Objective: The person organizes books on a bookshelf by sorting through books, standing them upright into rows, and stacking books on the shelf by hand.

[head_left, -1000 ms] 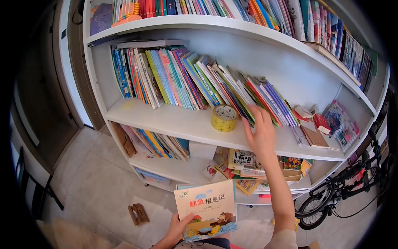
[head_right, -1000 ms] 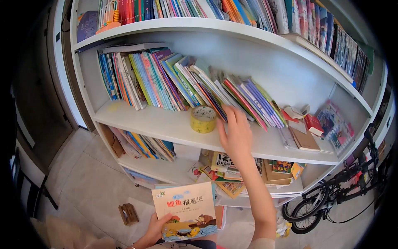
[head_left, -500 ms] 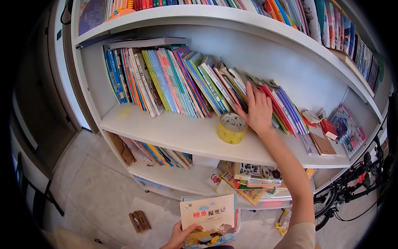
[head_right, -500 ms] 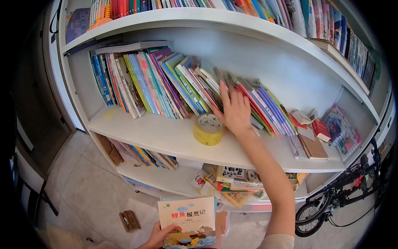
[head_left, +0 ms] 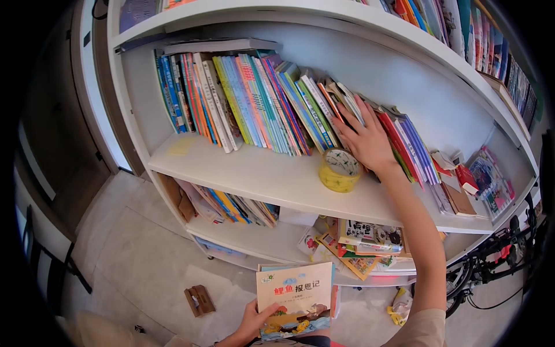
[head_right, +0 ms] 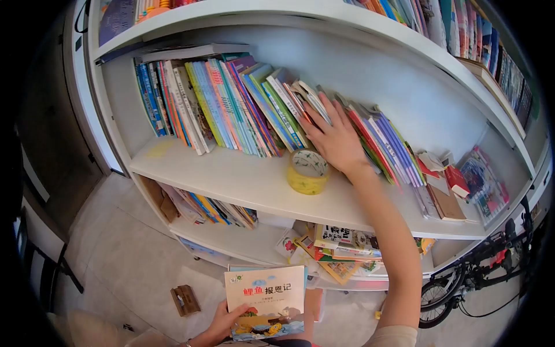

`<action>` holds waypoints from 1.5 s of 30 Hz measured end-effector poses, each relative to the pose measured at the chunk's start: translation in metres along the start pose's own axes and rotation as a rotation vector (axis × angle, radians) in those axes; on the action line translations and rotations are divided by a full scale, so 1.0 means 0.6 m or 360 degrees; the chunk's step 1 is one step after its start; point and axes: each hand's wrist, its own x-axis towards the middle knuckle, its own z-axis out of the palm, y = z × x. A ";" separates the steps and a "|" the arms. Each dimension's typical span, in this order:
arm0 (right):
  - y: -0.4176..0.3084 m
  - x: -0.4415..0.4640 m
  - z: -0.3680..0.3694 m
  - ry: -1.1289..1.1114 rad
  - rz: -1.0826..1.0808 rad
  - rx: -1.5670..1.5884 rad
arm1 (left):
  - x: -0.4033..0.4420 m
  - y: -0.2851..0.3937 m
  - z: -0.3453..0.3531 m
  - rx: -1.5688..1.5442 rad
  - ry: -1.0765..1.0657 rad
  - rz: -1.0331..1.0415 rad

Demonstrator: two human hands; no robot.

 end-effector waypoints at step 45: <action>-0.151 0.441 -0.032 0.0458 0.0286 -0.0067 | -0.120 0.016 -0.173 -0.0276 0.0628 0.0313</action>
